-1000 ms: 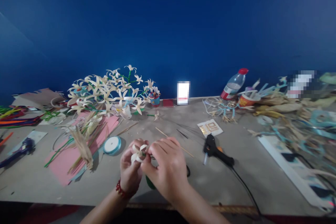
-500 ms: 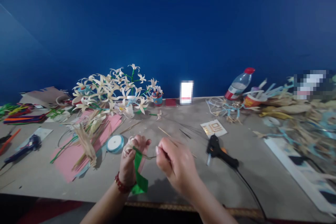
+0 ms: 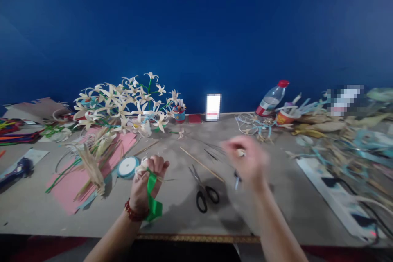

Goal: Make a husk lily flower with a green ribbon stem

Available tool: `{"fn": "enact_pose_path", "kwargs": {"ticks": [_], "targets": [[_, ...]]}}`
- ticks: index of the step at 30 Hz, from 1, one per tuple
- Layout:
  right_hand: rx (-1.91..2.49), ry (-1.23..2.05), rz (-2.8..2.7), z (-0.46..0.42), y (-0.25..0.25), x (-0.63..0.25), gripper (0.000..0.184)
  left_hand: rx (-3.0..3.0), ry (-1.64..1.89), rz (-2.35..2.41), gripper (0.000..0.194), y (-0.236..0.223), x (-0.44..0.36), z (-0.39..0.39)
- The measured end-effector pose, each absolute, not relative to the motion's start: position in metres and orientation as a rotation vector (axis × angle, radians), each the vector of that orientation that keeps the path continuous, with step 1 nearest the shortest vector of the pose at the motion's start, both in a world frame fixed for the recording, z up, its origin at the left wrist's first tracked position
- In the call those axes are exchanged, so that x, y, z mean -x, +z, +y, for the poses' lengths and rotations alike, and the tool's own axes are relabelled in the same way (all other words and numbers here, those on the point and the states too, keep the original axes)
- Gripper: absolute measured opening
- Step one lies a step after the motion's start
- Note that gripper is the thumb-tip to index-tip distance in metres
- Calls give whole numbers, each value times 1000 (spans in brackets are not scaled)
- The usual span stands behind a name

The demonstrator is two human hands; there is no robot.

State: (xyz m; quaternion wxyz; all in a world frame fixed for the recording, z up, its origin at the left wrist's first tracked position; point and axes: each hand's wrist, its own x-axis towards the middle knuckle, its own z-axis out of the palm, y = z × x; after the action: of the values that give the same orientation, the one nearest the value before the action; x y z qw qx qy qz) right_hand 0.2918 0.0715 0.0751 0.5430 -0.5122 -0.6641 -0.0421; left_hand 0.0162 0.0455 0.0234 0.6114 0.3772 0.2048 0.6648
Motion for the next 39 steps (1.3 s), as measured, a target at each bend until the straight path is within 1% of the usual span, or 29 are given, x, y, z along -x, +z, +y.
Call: {"fn": "enact_pose_path", "kwargs": {"ticks": [1,2,4,6,8,11,14,17,20,25,28,31,39], "targets": [[1246,-26,-1724,73,69,-287,17,-874,1519,473,24,24,-18,46],[1294,78,-1860,73,65,-282,18,-880,1505,475,23,24,-19,46],[1405,205,-1891,72,60,-273,25,-898,1484,483,23,24,-21,46],[1526,237,-1809,71,58,-268,28,-921,1480,493,23,24,-21,46],[1548,190,-1866,72,56,-265,27,-936,1488,496,24,24,-20,46],[1395,136,-2089,75,49,-262,28,-951,1506,493,24,24,-19,46],[1390,177,-1981,74,43,-257,27,-971,1512,492,25,24,-18,45],[1361,74,-1968,67,47,-251,24,-988,1519,499,27,26,-19,44],[1204,23,-2055,51,55,-238,20,-994,1533,514,27,27,-21,43],[864,53,-1885,23,61,-202,35,-1010,1577,493,25,30,-28,40],[717,81,-1914,20,61,-187,35,-1020,1573,505,25,35,-31,38],[666,88,-1947,25,62,-182,34,-1013,1573,500,25,39,-33,35],[620,116,-1820,28,69,-175,30,-1052,1571,452,23,42,-38,31]]}}
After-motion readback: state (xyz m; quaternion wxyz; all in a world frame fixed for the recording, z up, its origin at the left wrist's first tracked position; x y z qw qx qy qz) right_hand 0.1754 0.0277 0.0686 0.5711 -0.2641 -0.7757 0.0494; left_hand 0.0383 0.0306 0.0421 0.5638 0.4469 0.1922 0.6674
